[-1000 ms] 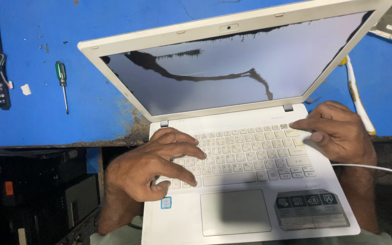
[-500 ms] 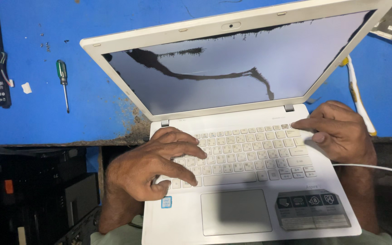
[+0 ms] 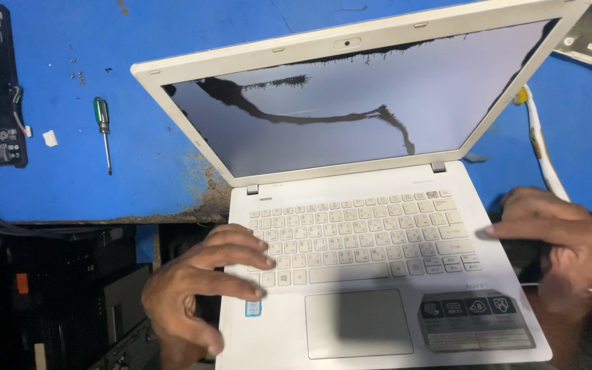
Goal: The person opens a white laptop, removes the back cover, and installs a RAM module into the motherboard. They then close the laptop, power it on, and test the keyboard. The person reopens the laptop to adjust the RAM and power it on again to verify functionality.
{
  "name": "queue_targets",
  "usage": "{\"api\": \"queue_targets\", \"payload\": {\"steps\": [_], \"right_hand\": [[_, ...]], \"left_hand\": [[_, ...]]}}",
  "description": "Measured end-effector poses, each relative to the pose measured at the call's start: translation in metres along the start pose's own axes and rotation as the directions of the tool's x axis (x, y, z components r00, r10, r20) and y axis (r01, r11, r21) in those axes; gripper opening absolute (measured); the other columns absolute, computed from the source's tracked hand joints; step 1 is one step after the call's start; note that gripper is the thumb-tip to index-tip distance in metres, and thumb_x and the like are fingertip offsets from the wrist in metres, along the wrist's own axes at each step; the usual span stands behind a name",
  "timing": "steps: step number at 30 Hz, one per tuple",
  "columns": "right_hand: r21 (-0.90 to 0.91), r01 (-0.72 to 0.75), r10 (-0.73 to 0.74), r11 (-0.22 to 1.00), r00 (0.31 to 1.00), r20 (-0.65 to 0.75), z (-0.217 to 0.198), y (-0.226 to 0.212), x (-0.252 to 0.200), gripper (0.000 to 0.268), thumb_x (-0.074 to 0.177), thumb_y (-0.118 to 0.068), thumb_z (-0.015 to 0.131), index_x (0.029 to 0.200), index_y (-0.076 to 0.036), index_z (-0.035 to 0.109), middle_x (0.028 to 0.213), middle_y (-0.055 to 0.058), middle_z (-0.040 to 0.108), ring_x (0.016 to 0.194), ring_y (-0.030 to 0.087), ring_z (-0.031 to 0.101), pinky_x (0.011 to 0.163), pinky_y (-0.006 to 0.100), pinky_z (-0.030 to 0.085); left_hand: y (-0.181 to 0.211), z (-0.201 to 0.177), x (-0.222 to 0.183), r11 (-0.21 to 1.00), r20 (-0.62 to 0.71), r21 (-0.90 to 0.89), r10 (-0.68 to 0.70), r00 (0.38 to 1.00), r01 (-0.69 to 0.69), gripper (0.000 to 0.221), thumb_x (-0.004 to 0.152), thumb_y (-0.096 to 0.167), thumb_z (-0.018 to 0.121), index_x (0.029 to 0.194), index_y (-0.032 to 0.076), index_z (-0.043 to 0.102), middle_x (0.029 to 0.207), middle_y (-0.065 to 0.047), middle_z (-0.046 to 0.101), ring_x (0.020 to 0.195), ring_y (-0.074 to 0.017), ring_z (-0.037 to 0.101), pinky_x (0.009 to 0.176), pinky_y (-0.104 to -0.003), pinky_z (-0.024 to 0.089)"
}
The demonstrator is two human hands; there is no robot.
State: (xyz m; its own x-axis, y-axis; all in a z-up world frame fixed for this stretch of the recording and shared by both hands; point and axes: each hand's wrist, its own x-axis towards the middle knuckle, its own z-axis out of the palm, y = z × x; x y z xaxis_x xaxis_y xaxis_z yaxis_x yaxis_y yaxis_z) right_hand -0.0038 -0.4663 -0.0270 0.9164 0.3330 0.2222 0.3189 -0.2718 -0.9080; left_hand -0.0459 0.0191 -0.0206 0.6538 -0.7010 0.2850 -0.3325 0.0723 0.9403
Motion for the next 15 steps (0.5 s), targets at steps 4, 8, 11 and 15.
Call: {"api": "queue_targets", "payload": {"steps": [4,8,11,15], "right_hand": [[0.26,0.336,-0.413,0.905,0.839,0.355,-0.03,0.023,-0.003,0.078,0.086,-0.078,0.063,0.093,0.0,0.072,0.062,-0.001,0.059,0.049,0.01,0.05,0.051,0.034,0.037],[0.287,0.336,-0.428,0.897,0.822,0.375,-0.043,0.044,-0.02,0.068,0.081,-0.073,0.074,0.09,-0.006,0.08,0.055,-0.005,0.061,0.045,0.009,0.047,0.051,0.036,0.033],[0.301,0.387,-0.489,0.871,0.73,0.477,-0.047,0.047,-0.029,0.068,0.081,-0.073,0.081,0.092,-0.006,0.076,0.055,-0.004,0.057,0.045,0.008,0.049,0.049,0.034,0.031],[0.414,0.323,-0.471,0.851,0.818,0.33,-0.034,0.033,-0.029,0.042,0.094,-0.05,0.068,0.087,-0.01,0.077,0.055,-0.004,0.057,0.045,0.009,0.049,0.05,0.034,0.037]], "left_hand": [[0.002,0.008,-0.022,0.999,0.014,0.038,0.012,1.0,-0.013,0.084,0.066,0.069,0.08,0.124,0.008,0.077,0.144,-0.022,0.065,0.145,-0.0413,0.055,0.123,-0.065,0.033],[0.002,0.013,-0.027,0.999,-0.021,0.041,-0.003,1.0,0.004,0.082,0.068,0.066,0.082,0.124,0.006,0.077,0.144,-0.023,0.066,0.145,-0.0423,0.055,0.123,-0.067,0.033],[0.002,0.015,-0.029,0.997,-0.044,0.079,0.016,0.999,-0.013,0.083,0.063,0.065,0.084,0.122,0.007,0.077,0.142,-0.022,0.067,0.144,-0.0416,0.055,0.123,-0.067,0.034],[0.005,0.014,-0.031,0.994,-0.058,0.106,0.02,0.998,-0.014,0.082,0.059,0.062,0.086,0.12,0.008,0.078,0.14,-0.02,0.068,0.142,-0.0407,0.057,0.123,-0.067,0.036]]}}
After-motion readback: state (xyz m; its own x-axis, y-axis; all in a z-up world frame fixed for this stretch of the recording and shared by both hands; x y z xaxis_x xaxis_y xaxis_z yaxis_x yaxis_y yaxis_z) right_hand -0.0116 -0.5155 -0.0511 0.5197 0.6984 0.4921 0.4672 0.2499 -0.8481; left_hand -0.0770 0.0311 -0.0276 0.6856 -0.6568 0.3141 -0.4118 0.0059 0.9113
